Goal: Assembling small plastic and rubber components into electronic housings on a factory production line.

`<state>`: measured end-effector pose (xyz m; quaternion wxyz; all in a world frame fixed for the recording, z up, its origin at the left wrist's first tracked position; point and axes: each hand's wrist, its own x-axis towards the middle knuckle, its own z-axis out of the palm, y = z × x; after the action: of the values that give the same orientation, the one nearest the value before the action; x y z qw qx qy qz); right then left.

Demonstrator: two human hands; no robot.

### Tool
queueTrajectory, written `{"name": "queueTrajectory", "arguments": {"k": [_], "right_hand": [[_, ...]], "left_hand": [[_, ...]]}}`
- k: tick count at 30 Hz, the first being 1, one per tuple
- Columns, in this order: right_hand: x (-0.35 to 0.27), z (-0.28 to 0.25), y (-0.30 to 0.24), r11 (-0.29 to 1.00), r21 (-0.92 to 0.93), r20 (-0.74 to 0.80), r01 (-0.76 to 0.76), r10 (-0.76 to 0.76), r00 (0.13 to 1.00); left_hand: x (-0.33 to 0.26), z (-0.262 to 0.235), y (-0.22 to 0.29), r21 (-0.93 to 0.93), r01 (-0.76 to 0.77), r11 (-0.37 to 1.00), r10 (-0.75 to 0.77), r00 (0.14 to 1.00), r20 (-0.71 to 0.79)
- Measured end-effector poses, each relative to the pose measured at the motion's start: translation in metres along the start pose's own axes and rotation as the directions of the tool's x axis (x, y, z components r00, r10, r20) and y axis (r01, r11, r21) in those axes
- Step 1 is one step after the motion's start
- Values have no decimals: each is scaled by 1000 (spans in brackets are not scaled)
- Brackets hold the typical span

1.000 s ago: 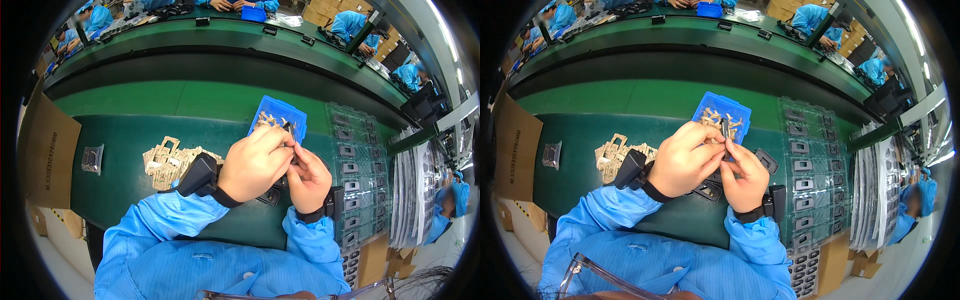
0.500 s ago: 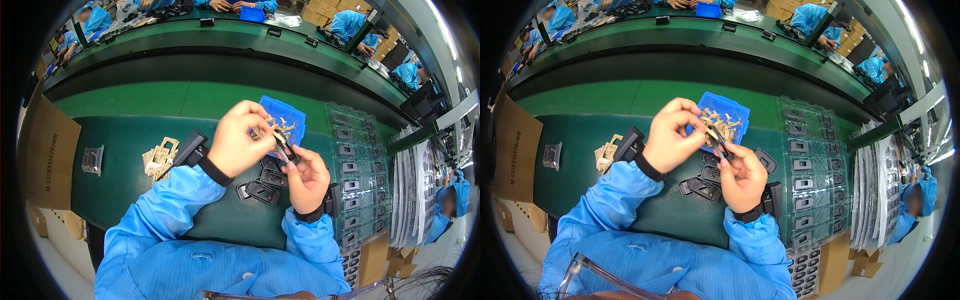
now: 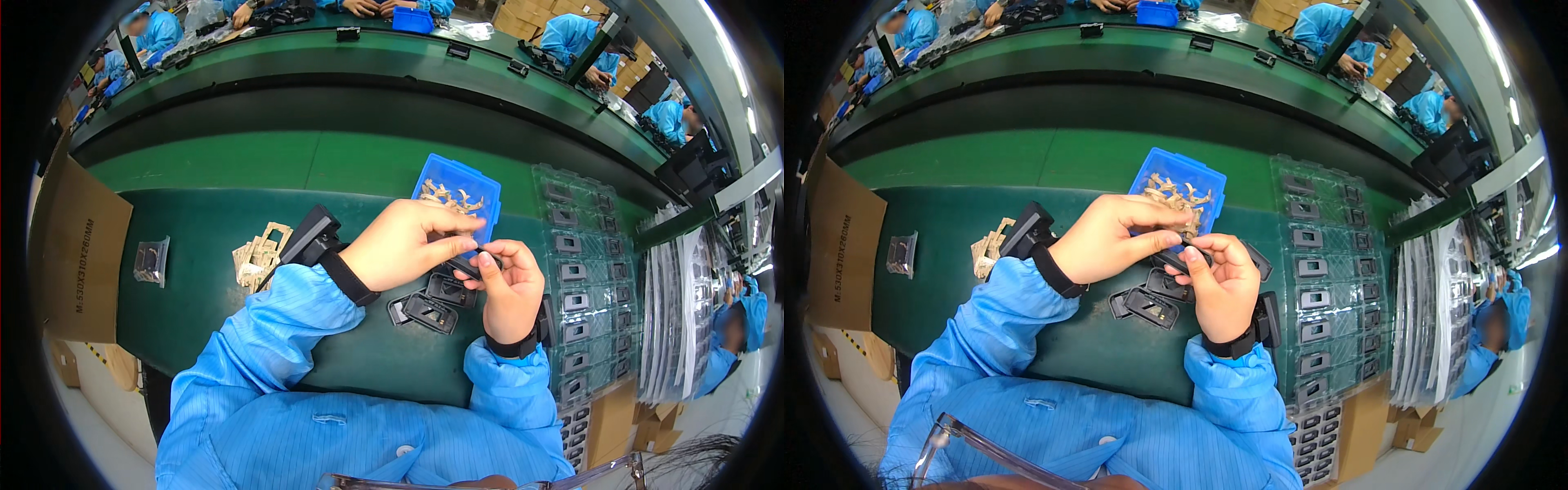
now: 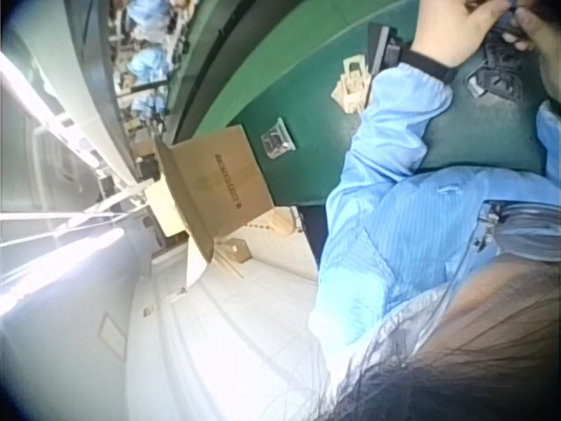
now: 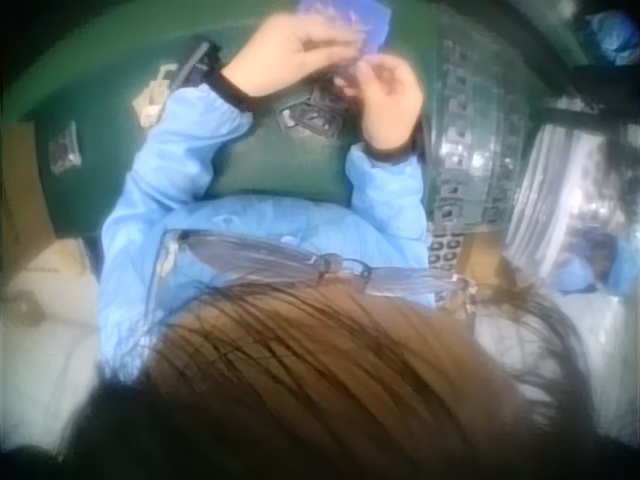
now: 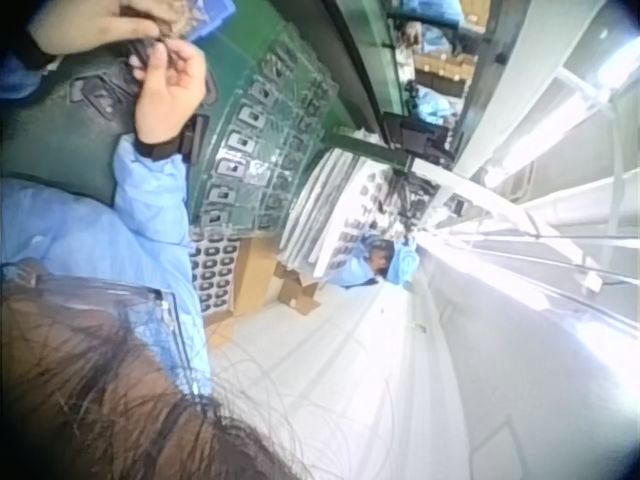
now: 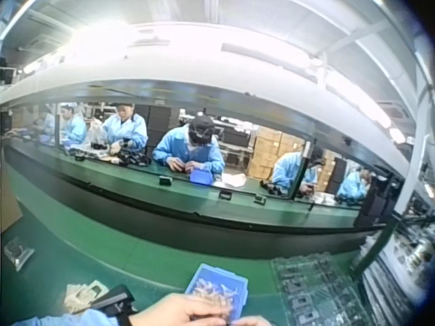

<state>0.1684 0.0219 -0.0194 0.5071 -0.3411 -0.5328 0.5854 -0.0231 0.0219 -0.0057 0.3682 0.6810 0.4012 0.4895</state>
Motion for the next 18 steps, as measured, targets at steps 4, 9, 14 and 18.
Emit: {"name": "queueTrajectory", "arguments": {"k": [4,9,14,18], "right_hand": [[-1,0,-1,997,4,2,71,-71,997],[-2,-2,4,986,4,7,167,-167,986],[-4,-1,6,973,18,-9,229,-229,973],[-4,-3,9,967,10,-8,256,-256,967]], "left_hand": [[1,-2,2,35,0,999,-2,999,37],[-1,-3,-3,185,-261,947,264,964,9],[-2,-1,-5,247,-366,897,380,925,-7],[-1,1,-6,315,-407,858,437,899,-29]]}}
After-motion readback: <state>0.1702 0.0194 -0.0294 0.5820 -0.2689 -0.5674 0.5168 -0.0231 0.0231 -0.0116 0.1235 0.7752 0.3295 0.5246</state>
